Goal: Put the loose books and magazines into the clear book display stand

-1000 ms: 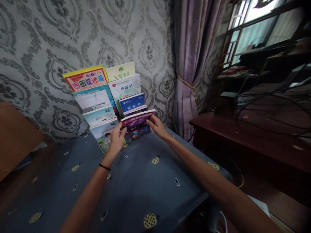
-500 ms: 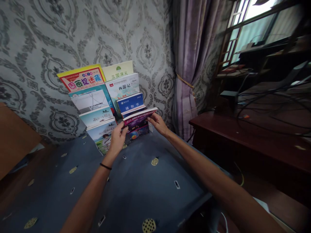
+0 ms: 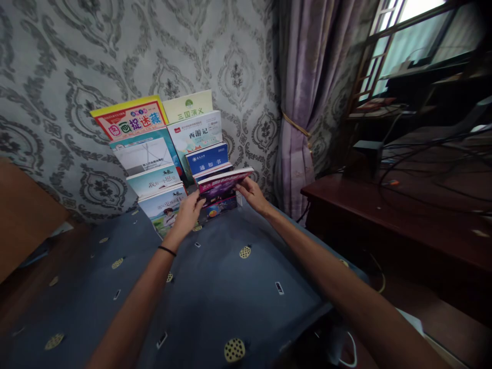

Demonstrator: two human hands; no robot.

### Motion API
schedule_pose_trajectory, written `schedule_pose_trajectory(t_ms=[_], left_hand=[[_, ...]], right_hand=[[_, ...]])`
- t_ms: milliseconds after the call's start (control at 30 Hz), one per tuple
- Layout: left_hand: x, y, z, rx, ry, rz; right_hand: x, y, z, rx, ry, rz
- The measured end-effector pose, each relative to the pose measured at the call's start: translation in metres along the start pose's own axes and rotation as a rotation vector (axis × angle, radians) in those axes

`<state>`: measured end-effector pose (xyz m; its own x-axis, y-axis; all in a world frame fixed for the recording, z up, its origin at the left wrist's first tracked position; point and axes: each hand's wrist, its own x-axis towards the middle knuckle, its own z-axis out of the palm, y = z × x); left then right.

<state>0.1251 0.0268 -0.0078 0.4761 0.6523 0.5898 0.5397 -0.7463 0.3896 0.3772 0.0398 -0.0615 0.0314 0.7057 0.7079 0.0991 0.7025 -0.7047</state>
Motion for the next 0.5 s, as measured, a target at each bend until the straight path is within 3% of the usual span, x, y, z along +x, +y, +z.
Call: schedule_pose_trajectory(t_ms=[100,500], left_hand=[[0.002,-0.007,0.005,0.150,-0.054,-0.061],[-0.008,-0.015,0.026,0.289,-0.057,-0.149]], right_hand=[[-0.002,0.000,0.003,-0.006,-0.010,-0.007],[-0.016,0.009,0.005,-0.250,0.058,-0.027]])
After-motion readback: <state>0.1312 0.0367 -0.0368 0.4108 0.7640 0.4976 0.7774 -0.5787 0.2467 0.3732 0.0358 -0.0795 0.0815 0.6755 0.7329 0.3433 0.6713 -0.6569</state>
